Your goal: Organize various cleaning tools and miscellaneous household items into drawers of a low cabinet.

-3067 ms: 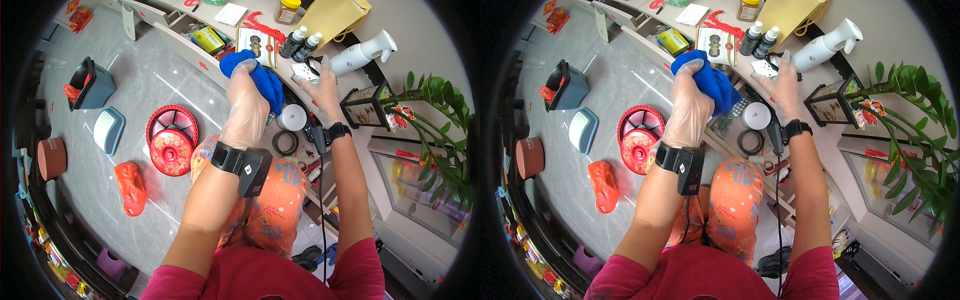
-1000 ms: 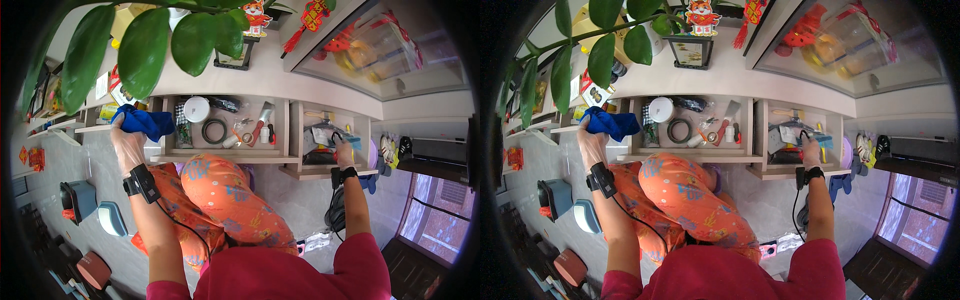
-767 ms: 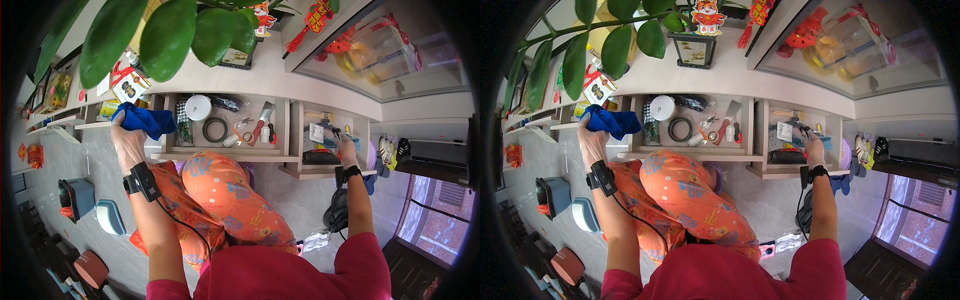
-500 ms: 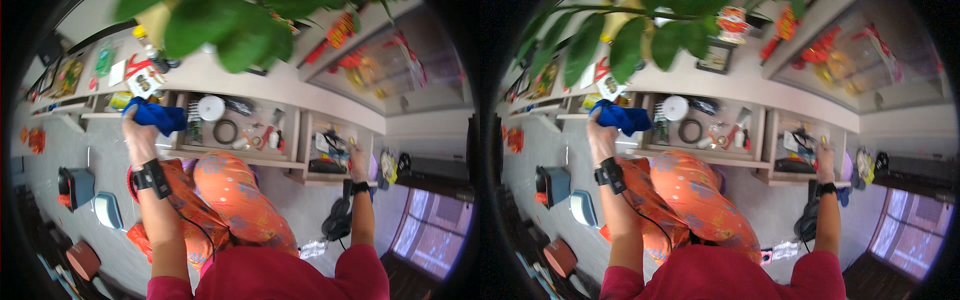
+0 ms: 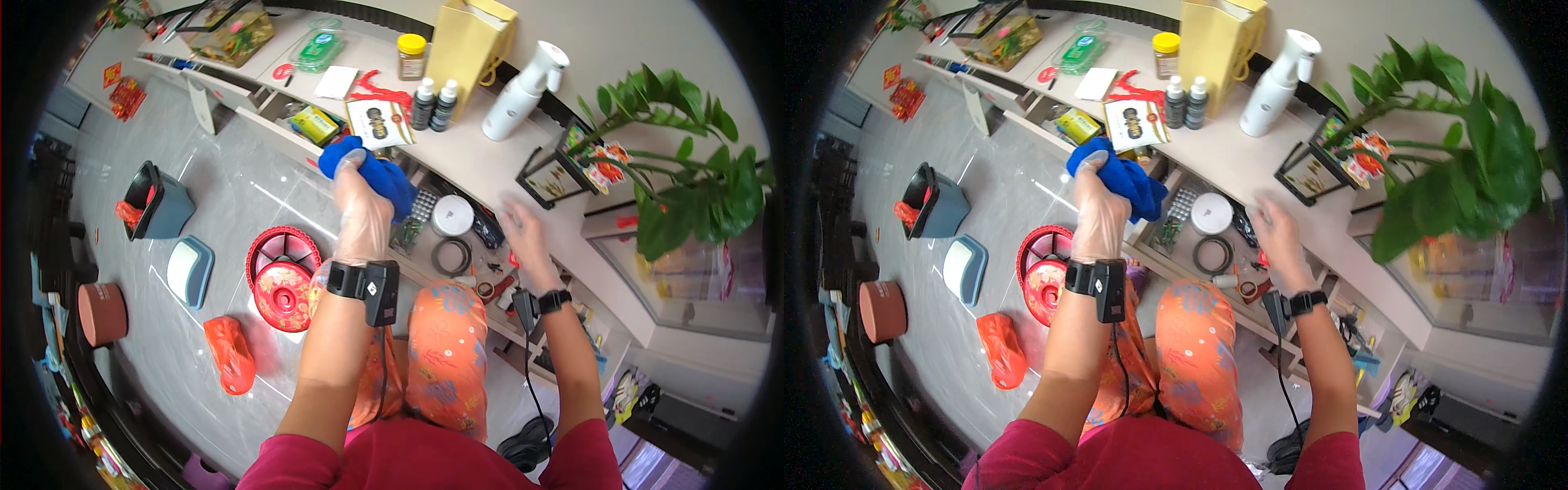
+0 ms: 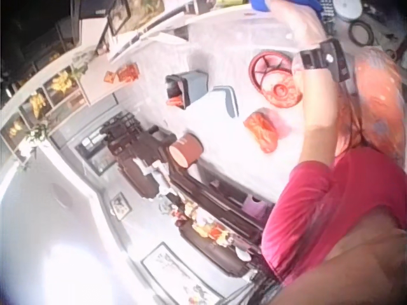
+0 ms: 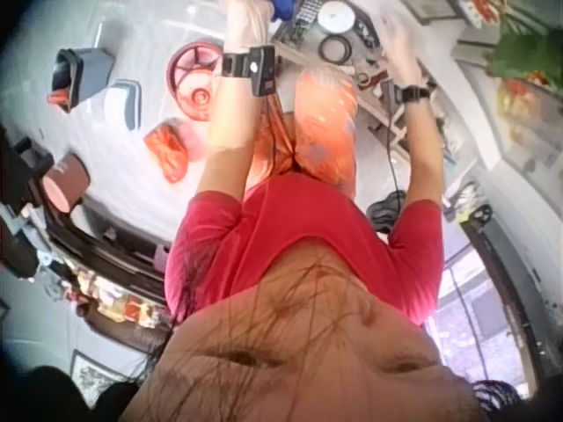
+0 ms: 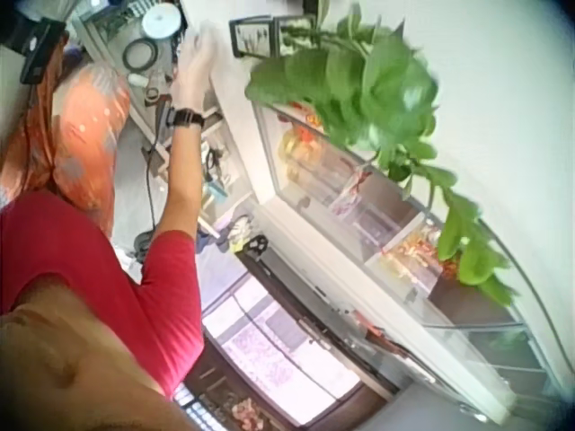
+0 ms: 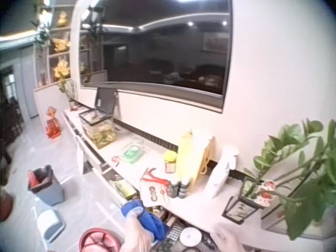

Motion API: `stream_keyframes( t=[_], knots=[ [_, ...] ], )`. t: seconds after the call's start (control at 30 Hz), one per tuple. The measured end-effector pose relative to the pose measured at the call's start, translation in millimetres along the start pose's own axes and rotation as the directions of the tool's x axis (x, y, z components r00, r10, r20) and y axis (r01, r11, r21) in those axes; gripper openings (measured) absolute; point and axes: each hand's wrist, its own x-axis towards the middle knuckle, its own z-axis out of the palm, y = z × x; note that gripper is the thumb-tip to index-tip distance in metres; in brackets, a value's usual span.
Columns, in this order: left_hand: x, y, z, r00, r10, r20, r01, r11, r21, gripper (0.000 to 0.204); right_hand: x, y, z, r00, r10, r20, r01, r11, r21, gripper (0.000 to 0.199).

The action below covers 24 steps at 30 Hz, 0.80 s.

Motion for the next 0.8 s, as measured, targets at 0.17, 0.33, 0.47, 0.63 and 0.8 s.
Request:
stream_keyframes(
  t=[0.17, 0.33, 0.47, 0.63, 0.8],
  knots=[
    [-15, 14, 16, 0.993, -0.105, -0.048, 0.102, 0.993, -0.061, 0.014, 98, -60, 30, 0.962, -0.230, -0.149, 0.224, 0.973, -0.054, 0.051],
    [1, 23, 7, 0.983, -0.173, -0.055, 0.166, 0.980, -0.112, 0.024, 171, -128, 54, 0.984, -0.156, -0.091, 0.109, 0.914, -0.391, 0.060],
    [-10, 28, 17, 0.961, -0.220, -0.170, 0.213, 0.975, -0.055, 0.020, 199, -155, 62, 0.998, -0.062, -0.002, 0.050, 0.813, -0.580, 0.059],
    [-1, 28, 10, 0.969, -0.232, -0.090, 0.228, 0.972, -0.054, 0.019, 220, -136, 65, 0.986, 0.052, 0.160, 0.048, 0.824, -0.565, 0.051],
    [-1, 29, 12, 0.971, -0.204, -0.126, 0.184, 0.971, -0.151, 0.016, 212, -148, 54, 0.964, 0.194, 0.181, -0.058, 0.820, -0.569, 0.044]
  ],
)
